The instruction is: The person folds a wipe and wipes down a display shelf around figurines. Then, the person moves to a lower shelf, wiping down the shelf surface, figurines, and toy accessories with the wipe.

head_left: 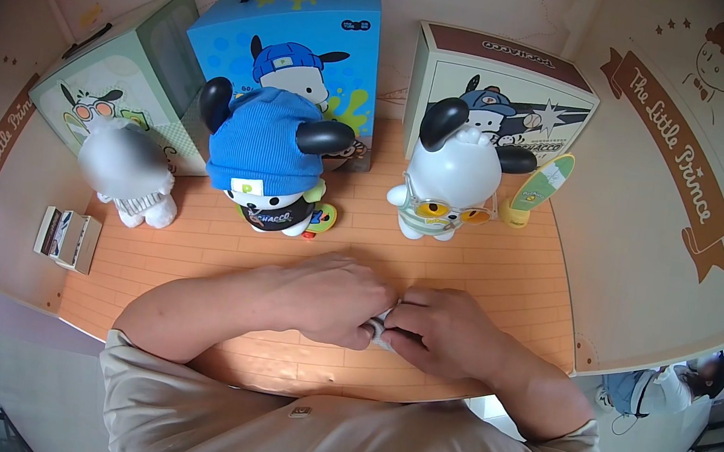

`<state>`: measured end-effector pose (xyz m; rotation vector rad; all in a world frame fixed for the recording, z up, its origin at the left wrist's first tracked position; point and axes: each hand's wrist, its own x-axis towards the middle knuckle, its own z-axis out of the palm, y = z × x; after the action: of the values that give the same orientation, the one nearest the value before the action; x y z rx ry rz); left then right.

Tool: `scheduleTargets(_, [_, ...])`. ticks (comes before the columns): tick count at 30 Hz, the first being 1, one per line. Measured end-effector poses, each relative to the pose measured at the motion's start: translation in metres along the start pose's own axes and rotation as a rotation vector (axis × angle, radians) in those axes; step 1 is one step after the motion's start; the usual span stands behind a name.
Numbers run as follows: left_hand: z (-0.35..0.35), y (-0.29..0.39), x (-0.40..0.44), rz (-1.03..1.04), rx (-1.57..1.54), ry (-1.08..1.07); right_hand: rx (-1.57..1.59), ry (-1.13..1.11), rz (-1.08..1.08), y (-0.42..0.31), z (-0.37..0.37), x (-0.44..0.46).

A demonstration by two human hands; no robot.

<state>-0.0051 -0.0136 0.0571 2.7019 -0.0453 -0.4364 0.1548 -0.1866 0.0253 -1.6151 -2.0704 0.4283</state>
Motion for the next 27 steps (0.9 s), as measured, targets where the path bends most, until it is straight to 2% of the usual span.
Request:
scheduleTargets(7, [-0.0019, -0.0007, -0.0019, 0.009, 0.01, 0.104, -0.022, 0.036, -0.012, 0.0019, 0.0024, 0.0004])
scheduleTargets(27, [0.0044, -0.009, 0.0005, 0.009, 0.014, 0.151, -0.04, 0.032, -0.026, 0.0049, 0.0042, -0.001])
